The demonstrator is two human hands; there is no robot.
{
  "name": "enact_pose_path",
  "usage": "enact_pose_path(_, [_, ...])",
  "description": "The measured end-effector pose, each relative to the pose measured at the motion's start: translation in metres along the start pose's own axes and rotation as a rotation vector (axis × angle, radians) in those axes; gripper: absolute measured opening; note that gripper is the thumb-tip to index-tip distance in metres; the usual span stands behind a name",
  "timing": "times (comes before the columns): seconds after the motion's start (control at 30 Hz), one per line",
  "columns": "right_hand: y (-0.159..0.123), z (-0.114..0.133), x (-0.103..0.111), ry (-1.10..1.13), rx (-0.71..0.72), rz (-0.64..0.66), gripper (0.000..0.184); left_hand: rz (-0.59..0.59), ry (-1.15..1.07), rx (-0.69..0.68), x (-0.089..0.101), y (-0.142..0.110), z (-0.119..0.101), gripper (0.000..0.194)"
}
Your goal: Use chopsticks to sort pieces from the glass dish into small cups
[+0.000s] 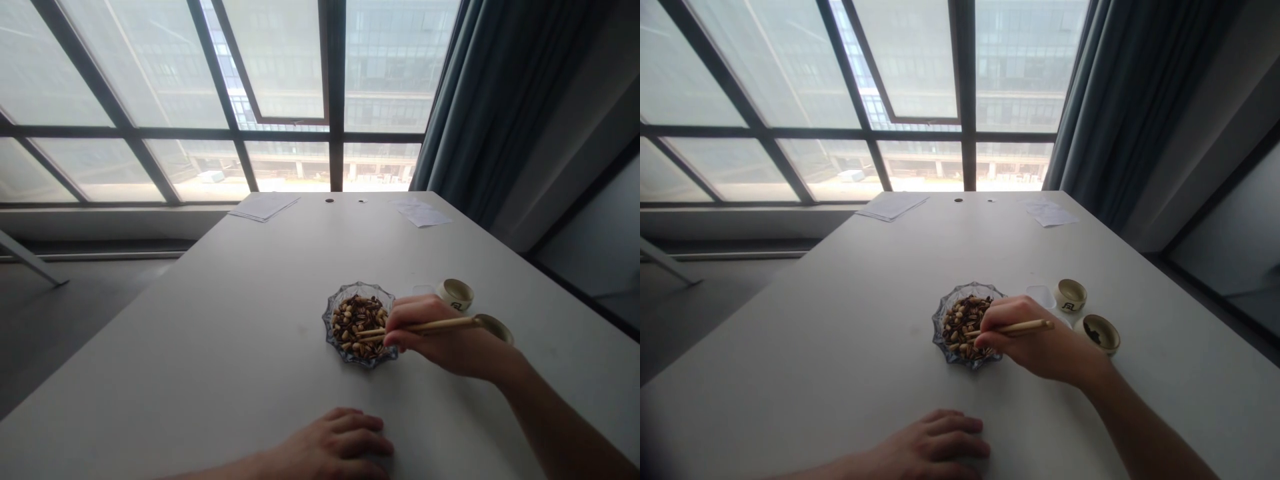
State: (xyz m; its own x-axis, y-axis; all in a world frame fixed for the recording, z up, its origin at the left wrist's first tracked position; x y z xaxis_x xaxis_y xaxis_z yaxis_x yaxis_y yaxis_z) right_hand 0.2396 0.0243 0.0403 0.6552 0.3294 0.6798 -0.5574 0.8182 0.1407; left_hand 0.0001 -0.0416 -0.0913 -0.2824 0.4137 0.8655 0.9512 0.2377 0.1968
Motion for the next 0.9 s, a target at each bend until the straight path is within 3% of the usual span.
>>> enact_pose_path(0.53, [0.004, -0.004, -0.004, -0.010, 0.023, -0.045, 0.037, -0.013, -0.038, -0.018, -0.007, -0.002, 0.004, 0.018])
enact_pose_path(0.73, [-0.030, 0.011, 0.043, -0.074, 0.003, -0.199, 0.037, -0.004, -0.052, -0.009, -0.003, -0.001, 0.003, 0.017])
enact_pose_path(0.9, [-0.087, 0.006, 0.095, -0.390, -0.187, -0.509, 0.037, 0.016, -0.038, 0.005, 0.005, 0.002, -0.002, 0.018])
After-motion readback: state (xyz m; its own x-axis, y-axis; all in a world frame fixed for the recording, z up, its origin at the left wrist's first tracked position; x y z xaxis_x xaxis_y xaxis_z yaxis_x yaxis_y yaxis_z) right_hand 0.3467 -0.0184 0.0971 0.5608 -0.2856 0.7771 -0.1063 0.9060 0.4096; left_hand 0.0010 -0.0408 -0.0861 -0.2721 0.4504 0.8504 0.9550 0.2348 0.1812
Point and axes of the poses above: each hand's wrist, its own y-axis towards the middle knuckle, its own x-axis out of the back of the hand, z = x × y, the point moved 2 cm from there along y, towards the middle knuckle
